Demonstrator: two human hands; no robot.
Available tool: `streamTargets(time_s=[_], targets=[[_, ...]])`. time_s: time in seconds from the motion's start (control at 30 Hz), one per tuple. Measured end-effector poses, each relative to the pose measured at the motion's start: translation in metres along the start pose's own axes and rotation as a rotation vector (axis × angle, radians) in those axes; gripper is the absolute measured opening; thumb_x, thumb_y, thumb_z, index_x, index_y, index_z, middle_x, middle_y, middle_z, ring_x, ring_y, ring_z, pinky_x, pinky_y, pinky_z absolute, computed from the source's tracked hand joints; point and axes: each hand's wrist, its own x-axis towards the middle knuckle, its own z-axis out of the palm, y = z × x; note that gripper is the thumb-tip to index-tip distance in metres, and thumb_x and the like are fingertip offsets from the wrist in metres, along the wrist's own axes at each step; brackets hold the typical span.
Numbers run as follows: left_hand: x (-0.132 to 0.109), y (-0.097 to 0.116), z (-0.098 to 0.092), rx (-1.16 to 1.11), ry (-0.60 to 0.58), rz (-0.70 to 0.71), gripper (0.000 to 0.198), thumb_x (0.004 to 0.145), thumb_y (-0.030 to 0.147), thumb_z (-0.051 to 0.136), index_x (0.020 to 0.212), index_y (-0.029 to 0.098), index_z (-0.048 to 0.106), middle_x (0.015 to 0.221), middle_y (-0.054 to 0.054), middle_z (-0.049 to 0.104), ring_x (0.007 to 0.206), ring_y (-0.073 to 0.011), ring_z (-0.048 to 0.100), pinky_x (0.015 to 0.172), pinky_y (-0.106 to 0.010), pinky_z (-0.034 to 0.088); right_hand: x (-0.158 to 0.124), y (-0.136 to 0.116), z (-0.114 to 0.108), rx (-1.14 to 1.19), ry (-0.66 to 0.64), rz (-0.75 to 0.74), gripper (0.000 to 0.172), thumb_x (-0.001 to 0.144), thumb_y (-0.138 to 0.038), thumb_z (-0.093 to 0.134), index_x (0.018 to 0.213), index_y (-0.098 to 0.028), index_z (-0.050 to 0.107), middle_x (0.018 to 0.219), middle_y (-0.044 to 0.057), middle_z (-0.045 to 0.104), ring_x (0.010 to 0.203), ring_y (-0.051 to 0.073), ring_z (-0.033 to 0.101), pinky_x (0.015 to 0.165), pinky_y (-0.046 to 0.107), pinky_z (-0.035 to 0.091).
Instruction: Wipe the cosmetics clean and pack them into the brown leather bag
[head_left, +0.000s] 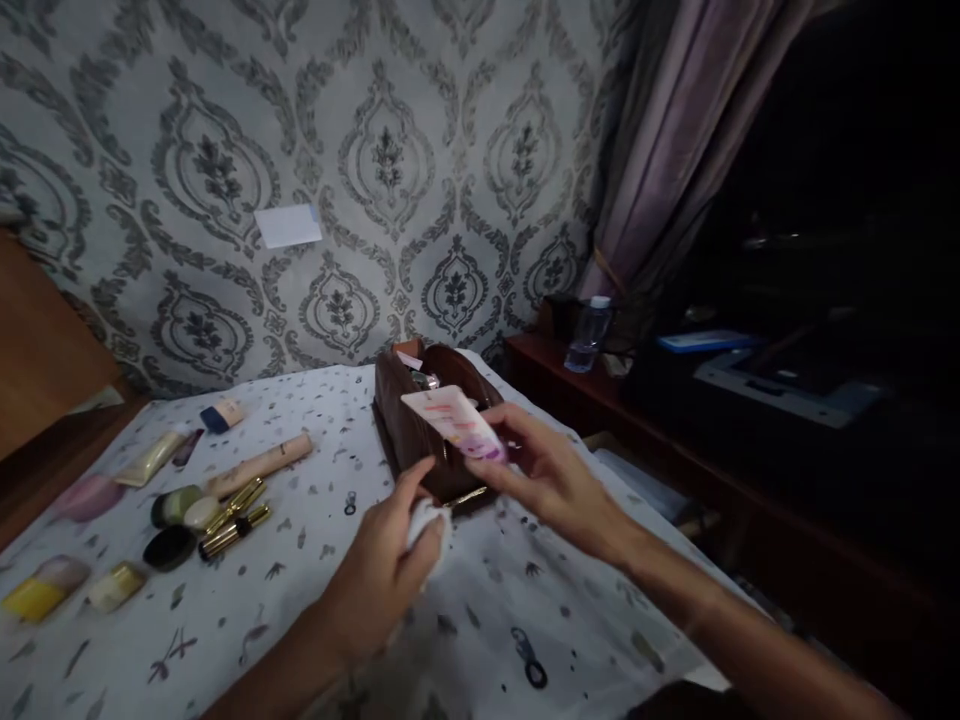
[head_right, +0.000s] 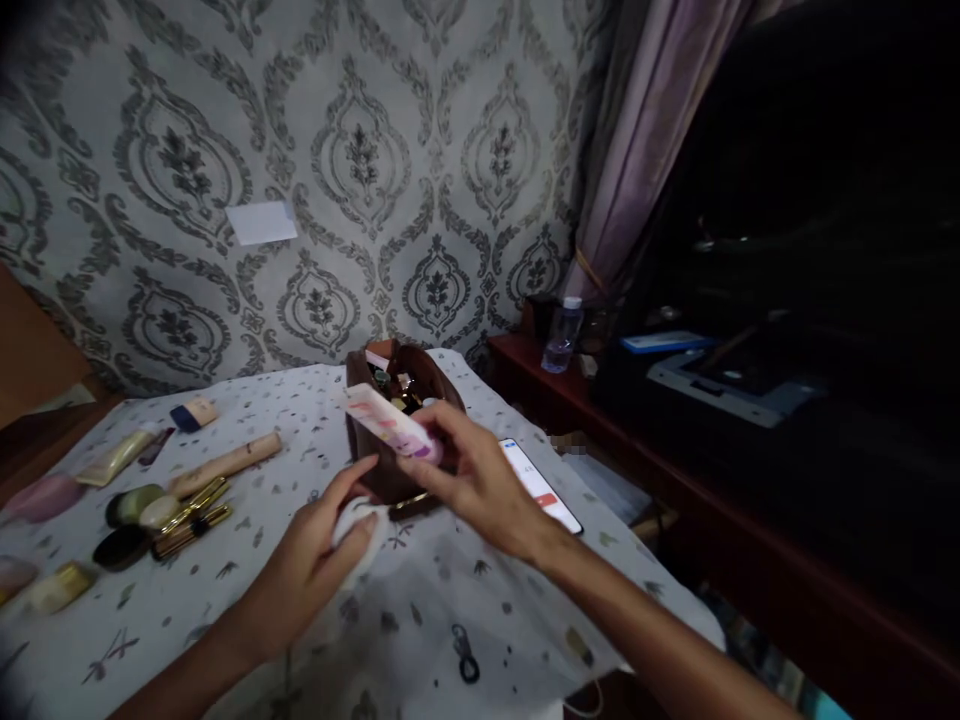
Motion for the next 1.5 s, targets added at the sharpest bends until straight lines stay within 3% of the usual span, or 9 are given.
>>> streamTargets(time_s=[0.07, 0.17, 0.27, 0.37, 0.63, 0.83, 1.13, 1.3, 1.5], targets=[[0.019, 0.003, 0.014, 0.010, -0.031, 0.012, 0.060, 0.090, 0.037, 0.052, 0.146, 0.020, 0.039, 0.119, -0.012, 0.067, 0.109, -0.0270, 0.063, 0.092, -0.038, 0.049, 0.006, -0.003, -0.029, -0.132, 0.077, -0.027, 0.030, 0.083, -0.041, 0.069, 0.101, -0.019, 0.063, 0.088, 0.003, 0.064, 0.079, 0.017, 0.059, 0.069, 0.027, 0.049], [0.038, -0.003, 0.032, 0.042, -0.062, 0.050, 0.050, 0.089, 0.034, 0.054, 0.136, 0.018, 0.050, 0.111, -0.012, 0.071, 0.104, -0.0289, 0.066, 0.088, -0.039, 0.052, 0.016, -0.003, -0.058, -0.210, 0.125, -0.017, 0.033, 0.081, -0.045, 0.071, 0.100, -0.020, 0.064, 0.088, 0.004, 0.066, 0.079, 0.018, 0.060, 0.069, 0.028, 0.050], [0.040, -0.018, 0.043, 0.116, -0.089, 0.133, 0.038, 0.092, 0.030, 0.049, 0.128, 0.020, 0.055, 0.115, -0.011, 0.071, 0.105, -0.0280, 0.067, 0.088, -0.040, 0.054, 0.029, -0.001, -0.073, -0.223, 0.111, -0.022, 0.035, 0.078, -0.048, 0.073, 0.099, -0.022, 0.064, 0.088, 0.004, 0.066, 0.078, 0.019, 0.061, 0.068, 0.030, 0.051], [0.033, -0.030, 0.048, 0.218, -0.044, 0.283, 0.041, 0.092, 0.021, 0.046, 0.133, 0.020, 0.048, 0.126, -0.012, 0.067, 0.111, -0.0254, 0.066, 0.091, -0.040, 0.055, 0.043, 0.002, -0.079, -0.250, 0.036, -0.026, 0.036, 0.078, -0.049, 0.073, 0.100, -0.023, 0.063, 0.089, 0.004, 0.066, 0.079, 0.021, 0.062, 0.069, 0.032, 0.052], [0.031, -0.044, 0.053, 0.498, 0.054, 0.536, 0.070, 0.073, 0.005, 0.047, 0.140, 0.017, 0.031, 0.113, -0.015, 0.072, 0.096, -0.0258, 0.072, 0.065, -0.033, 0.063, 0.078, -0.009, -0.076, -0.470, -0.317, -0.129, 0.018, 0.086, -0.038, 0.066, 0.091, -0.020, 0.066, 0.073, -0.003, 0.060, 0.061, 0.012, 0.055, 0.056, 0.024, 0.043], [0.034, -0.040, 0.053, 0.524, 0.062, 0.542, 0.072, 0.067, 0.005, 0.045, 0.138, 0.014, 0.033, 0.104, -0.015, 0.074, 0.088, -0.0252, 0.074, 0.057, -0.031, 0.062, 0.089, -0.018, -0.075, -0.480, -0.457, -0.132, 0.014, 0.083, -0.036, 0.068, 0.087, -0.023, 0.069, 0.072, -0.005, 0.059, 0.063, 0.011, 0.054, 0.058, 0.023, 0.042], [0.031, -0.050, 0.057, 0.456, 0.056, 0.529, 0.079, 0.072, 0.005, 0.046, 0.147, 0.017, 0.026, 0.114, -0.015, 0.071, 0.094, -0.0266, 0.072, 0.064, -0.034, 0.063, 0.080, 0.012, -0.054, -0.419, -0.713, -0.151, 0.013, 0.091, -0.024, 0.059, 0.080, -0.021, 0.064, 0.073, -0.003, 0.060, 0.065, 0.010, 0.054, 0.059, 0.023, 0.039], [0.030, -0.049, 0.058, 0.467, 0.086, 0.524, 0.080, 0.073, 0.007, 0.047, 0.148, 0.018, 0.023, 0.112, -0.015, 0.072, 0.094, -0.0265, 0.072, 0.063, -0.034, 0.063, 0.073, 0.029, -0.043, -0.463, -0.757, -0.147, 0.021, 0.096, -0.022, 0.051, 0.078, -0.018, 0.062, 0.073, -0.001, 0.058, 0.065, 0.011, 0.052, 0.060, 0.024, 0.038], [0.029, -0.045, 0.051, 0.453, -0.006, 0.472, 0.077, 0.076, 0.007, 0.049, 0.148, 0.017, 0.024, 0.117, -0.016, 0.070, 0.096, -0.0256, 0.072, 0.067, -0.033, 0.062, 0.063, 0.033, -0.041, -0.552, -0.700, -0.163, 0.019, 0.098, -0.025, 0.048, 0.101, -0.019, 0.066, 0.087, 0.003, 0.057, 0.071, 0.013, 0.054, 0.063, 0.025, 0.043]])
